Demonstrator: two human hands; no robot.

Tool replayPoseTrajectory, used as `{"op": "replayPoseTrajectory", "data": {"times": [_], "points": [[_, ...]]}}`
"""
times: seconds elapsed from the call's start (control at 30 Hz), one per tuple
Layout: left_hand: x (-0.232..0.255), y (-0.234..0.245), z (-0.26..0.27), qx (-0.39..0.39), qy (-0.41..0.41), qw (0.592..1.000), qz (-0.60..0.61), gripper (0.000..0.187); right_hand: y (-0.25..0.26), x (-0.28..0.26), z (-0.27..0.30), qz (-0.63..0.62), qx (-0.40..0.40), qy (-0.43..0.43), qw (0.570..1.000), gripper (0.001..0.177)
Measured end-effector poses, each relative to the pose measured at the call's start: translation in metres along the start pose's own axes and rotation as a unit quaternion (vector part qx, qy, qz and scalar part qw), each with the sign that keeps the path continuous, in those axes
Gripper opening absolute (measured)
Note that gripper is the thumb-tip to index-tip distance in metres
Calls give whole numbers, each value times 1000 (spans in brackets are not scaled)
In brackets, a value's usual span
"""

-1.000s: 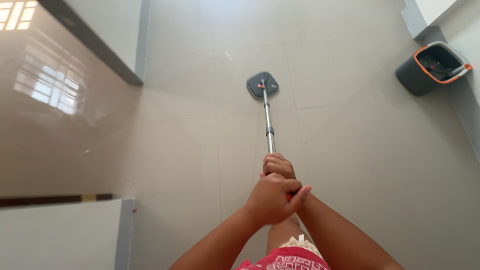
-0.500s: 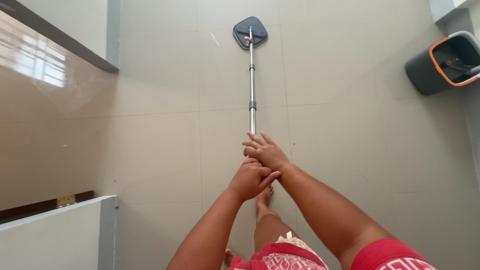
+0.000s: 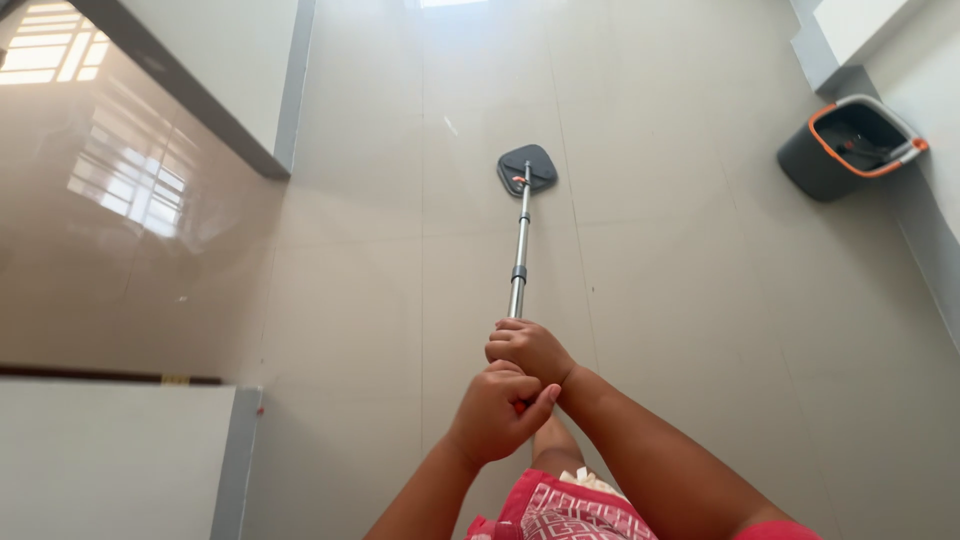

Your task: Mop the tiled floor in a hallway and bedroom.

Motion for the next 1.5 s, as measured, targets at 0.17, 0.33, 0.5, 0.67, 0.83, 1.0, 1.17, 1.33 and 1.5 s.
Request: {"op": "replayPoseTrajectory", "data": {"times": [0.17, 0.33, 0.5, 0.67, 0.83, 1.0, 1.17, 1.33, 1.5], "points": [[84, 51, 103, 34, 29, 999, 31, 40, 50, -167, -3, -39, -2, 1, 999, 22], [144, 85, 153, 44, 268, 929, 250, 39, 97, -273, -8, -64, -44, -5, 997, 13], [148, 52, 143, 73, 302, 880, 359, 38, 77, -230, 30, -151, 81, -11, 985, 18], [154, -4, 86, 44, 158, 968, 191, 40, 99, -157, 55, -87, 127, 102, 983, 35], [103, -78, -26, 4, 155, 983, 100, 40, 112, -19, 73, -145, 148, 75, 975, 34], [13, -193, -175, -61, -14, 992, -109, 40, 165, 130, 87, -124, 215, -45, 968, 27], [-68, -289, -301, -89, -94, 978, -162, 34, 181, 293, 132, -58, 87, -187, 977, 14], [-77, -285, -364, -69, -56, 974, -211, 33, 181, 374, 117, -113, -37, -250, 961, 20], [-52, -225, -357, -71, 3, 974, -217, 44, 172, 343, 75, -117, 43, -104, 987, 13]]}}
Point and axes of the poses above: each hand's wrist, its own z-axis away from the middle knuckle, its own y-axis out of the back of the hand, x = y × z, the point moved 2 cm from there along -z, towards the middle knuckle, and after that the axes turned 2 degrees about y, right-handed, at the moved point
